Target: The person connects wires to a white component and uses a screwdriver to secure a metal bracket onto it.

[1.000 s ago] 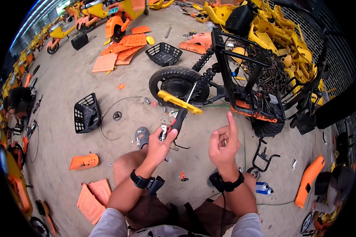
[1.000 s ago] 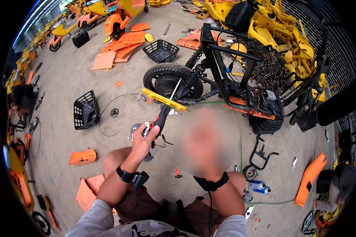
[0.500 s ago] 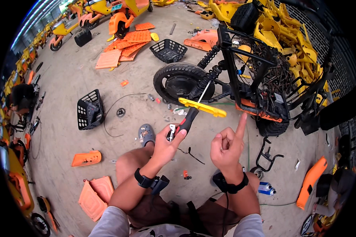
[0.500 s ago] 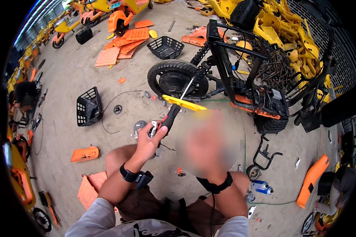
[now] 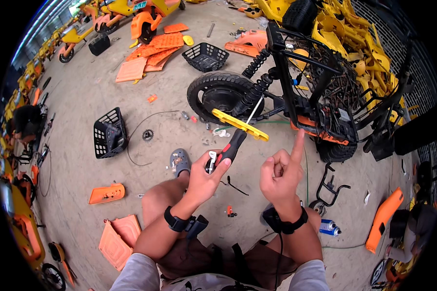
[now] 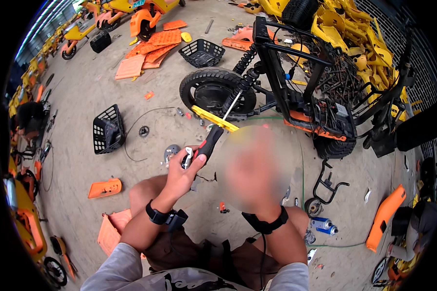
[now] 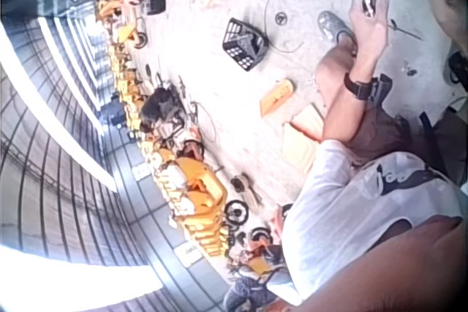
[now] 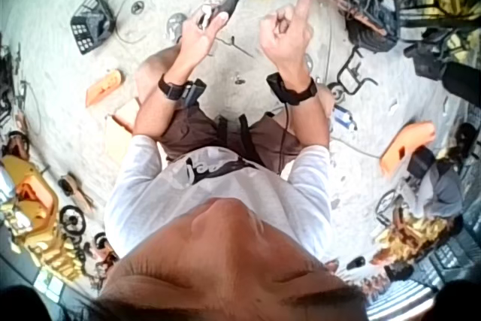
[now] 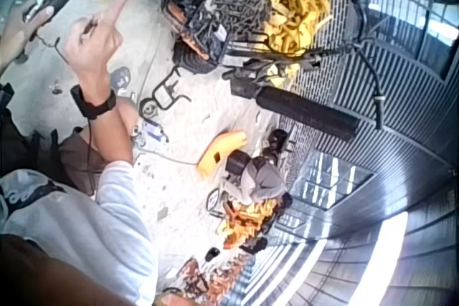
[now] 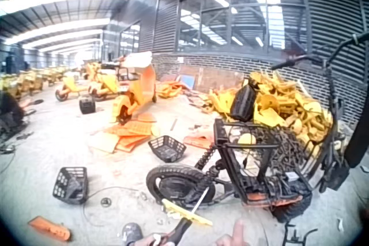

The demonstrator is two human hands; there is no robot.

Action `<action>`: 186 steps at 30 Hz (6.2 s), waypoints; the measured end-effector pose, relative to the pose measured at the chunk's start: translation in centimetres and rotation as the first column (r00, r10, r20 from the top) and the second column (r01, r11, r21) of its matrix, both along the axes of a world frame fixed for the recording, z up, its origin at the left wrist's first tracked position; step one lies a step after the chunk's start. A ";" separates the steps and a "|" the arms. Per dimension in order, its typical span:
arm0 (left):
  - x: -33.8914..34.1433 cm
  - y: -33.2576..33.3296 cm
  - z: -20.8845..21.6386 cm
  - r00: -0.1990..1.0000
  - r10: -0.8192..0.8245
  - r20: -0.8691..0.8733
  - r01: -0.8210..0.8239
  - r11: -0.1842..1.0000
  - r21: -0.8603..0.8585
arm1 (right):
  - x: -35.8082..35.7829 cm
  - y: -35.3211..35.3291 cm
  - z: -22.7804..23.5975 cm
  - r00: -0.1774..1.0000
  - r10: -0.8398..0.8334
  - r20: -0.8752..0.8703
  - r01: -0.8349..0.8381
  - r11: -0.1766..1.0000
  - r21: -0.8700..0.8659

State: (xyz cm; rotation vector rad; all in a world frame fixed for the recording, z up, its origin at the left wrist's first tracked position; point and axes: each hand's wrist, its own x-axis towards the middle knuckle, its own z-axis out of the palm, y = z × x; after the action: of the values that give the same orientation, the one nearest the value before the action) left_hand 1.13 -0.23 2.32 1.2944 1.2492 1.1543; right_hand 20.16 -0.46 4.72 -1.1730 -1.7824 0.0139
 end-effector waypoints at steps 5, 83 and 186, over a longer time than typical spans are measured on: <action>0.3 0.3 0.1 0.998 0.028 0.055 -0.028 1.000 -0.001 | 1.1 -1.1 -9.5 0.921 0.105 0.375 0.062 0.910 -0.409; -0.5 0.6 0.9 0.998 0.048 -0.036 -0.049 0.998 -0.039 | -0.9 -1.8 -0.7 0.961 -0.120 -0.248 0.047 0.959 -0.281; -8.6 1.6 -2.3 0.891 -0.012 0.453 0.170 0.936 -0.309 | -2.5 -2.8 -6.4 0.601 -0.379 -0.704 -0.626 0.325 -0.709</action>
State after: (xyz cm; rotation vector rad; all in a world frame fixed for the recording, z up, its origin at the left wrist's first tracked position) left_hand -7.49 1.37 0.01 0.7624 0.9764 1.0340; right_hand 17.71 -3.29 -1.64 -1.3799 -0.8470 1.7353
